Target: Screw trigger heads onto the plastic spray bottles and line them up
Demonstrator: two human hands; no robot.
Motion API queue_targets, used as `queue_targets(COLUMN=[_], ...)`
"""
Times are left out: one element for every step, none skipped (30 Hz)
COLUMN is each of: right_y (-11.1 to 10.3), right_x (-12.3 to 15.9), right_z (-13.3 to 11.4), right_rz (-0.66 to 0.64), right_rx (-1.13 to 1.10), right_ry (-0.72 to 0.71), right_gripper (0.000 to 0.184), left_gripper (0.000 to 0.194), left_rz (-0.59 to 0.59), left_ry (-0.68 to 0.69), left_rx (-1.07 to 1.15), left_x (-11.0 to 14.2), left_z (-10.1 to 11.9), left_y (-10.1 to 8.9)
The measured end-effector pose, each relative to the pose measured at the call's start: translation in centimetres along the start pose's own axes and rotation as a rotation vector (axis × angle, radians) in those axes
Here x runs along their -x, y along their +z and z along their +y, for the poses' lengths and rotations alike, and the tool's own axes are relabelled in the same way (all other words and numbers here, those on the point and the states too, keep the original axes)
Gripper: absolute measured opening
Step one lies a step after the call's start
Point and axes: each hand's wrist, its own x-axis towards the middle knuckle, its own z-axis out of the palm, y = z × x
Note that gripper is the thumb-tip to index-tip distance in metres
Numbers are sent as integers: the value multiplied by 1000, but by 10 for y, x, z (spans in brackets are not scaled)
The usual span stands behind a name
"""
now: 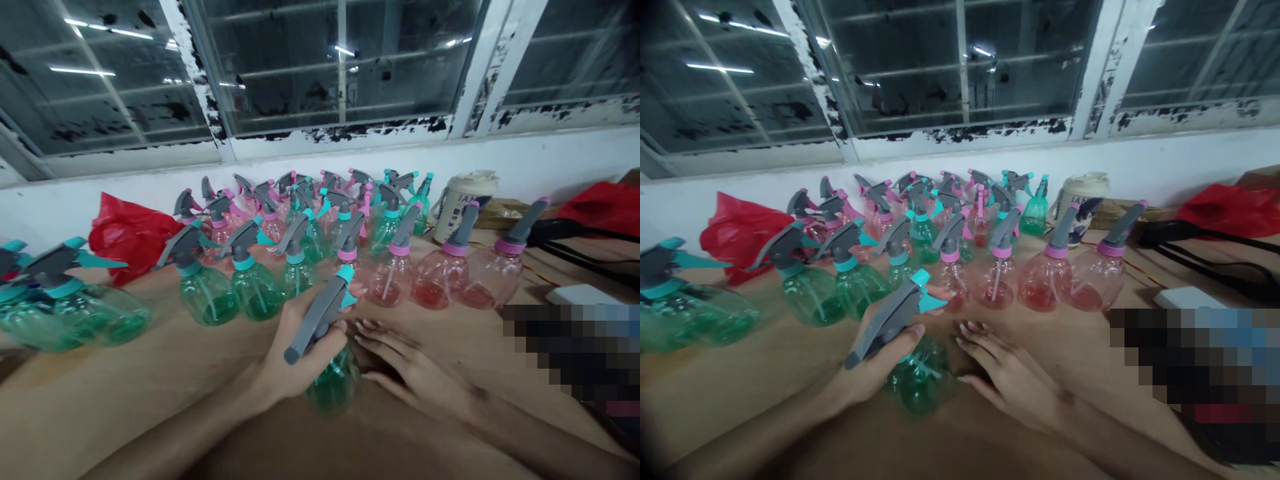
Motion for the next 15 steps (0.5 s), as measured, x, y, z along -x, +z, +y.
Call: queue_targets(right_y=[0, 0, 1, 1, 2, 2, 3, 3, 4, 3, 3, 3, 2, 2, 1], right_x=[0, -1, -2, -3, -3, -3, -3, -3, -2, -2, -2, -1, -1, -1, -2], right_z=[0, 0, 0, 0, 1, 2, 2, 3, 3, 3, 3, 3, 2, 2, 2], right_rz=[0, -2, -6, -9, -11, -13, -18, -20, -20, -18, -20, -24, -30, -34, -34], right_rx=[5, 2, -8, -19, -31, -42, -50, -57, -63, -68, -71, -74, -75, -76, -79], right_ry=[9, 19, 27, 35, 42, 48, 50, 49, 49, 52, 56, 60, 67, 72, 75], right_gripper=[51, 51, 50, 50, 50, 50, 50, 49, 49, 48, 47, 47, 46, 46, 46], left_gripper=[9, 7, 6, 6, 6, 7, 8, 9, 10, 11, 11, 10, 9, 9, 8], left_rz=[-6, -12, -18, -25, -22, -15, -7, -3, 0, 3, 0, -9, -18, -26, -34], left_ry=[26, 52, 75, 91, 100, 109, 118, 128, 135, 136, 129, 114, 95, 77, 65], left_rx=[-15, -33, -50, -63, -71, -71, -64, -52, -41, -34, -31, -31, -32, -33, -32], left_x=[-1, -1, -2, -2, -3, -3, -4, -4, -4, -4, -3, -3, -2, -2, -1], left_z=[-1, -2, -2, -2, -2, -1, -1, 0, 1, 1, 1, 1, 1, 1, 1], left_y=[0, 1, 1, 1, 2, 2, 2, 2, 3, 3, 3, 3, 3, 3, 2])
